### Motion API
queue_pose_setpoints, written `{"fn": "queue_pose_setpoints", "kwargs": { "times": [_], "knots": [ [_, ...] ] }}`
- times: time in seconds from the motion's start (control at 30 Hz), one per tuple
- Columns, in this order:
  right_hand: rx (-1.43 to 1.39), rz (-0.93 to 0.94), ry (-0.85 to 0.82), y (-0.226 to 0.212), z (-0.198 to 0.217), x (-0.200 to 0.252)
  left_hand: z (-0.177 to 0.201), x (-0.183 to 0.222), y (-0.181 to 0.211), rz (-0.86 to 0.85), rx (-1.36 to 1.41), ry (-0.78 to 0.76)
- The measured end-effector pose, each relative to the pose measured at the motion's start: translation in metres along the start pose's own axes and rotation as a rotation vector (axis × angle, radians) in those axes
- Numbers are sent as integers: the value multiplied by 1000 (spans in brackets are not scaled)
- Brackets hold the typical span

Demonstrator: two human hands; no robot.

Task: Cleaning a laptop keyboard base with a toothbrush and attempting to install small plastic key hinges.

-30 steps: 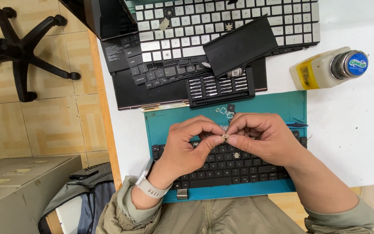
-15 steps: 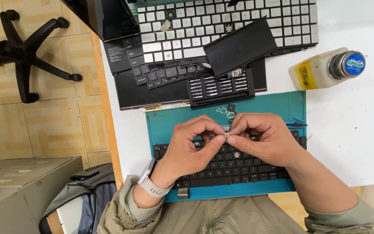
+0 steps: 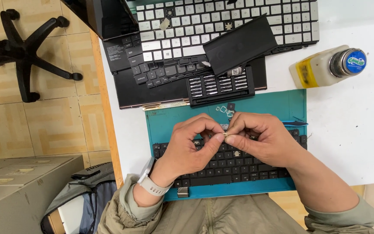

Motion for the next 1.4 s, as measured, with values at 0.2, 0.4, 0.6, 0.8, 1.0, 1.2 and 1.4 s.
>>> {"fn": "queue_pose_setpoints", "kwargs": {
  "times": [0.2,0.4,0.6,0.8,1.0,1.2,1.4],
  "knots": [
    [-36,1,-38,-8,-2,-4,-2,0,-2,16,55,-30],
    [-52,12,-35,-5,-1,-5,-2,1,-2,10,48,-39],
    [-27,36,-32,-7,-1,-5,-2,-1,-1,8,69,-53],
    [6,64,-48,-12,-3,-6,-2,-1,0,-17,86,-75],
    [16,75,-31,-9,-1,-4,-3,-3,2,-36,87,-84],
    [42,87,-31,-3,3,-3,-4,-2,-2,-34,94,-90],
    [126,98,-69,-23,-4,-8,7,-4,2,-31,42,-68]
  ]
}}
Point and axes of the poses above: each hand's wrist, its own x-axis away from the middle knuckle, its own z-axis out of the back of the hand, y = z × x, the point moved 4 cm from there along -x, towards the middle knuckle, and after that the axes turned 13 degrees about -x, right-handed, at the moved point
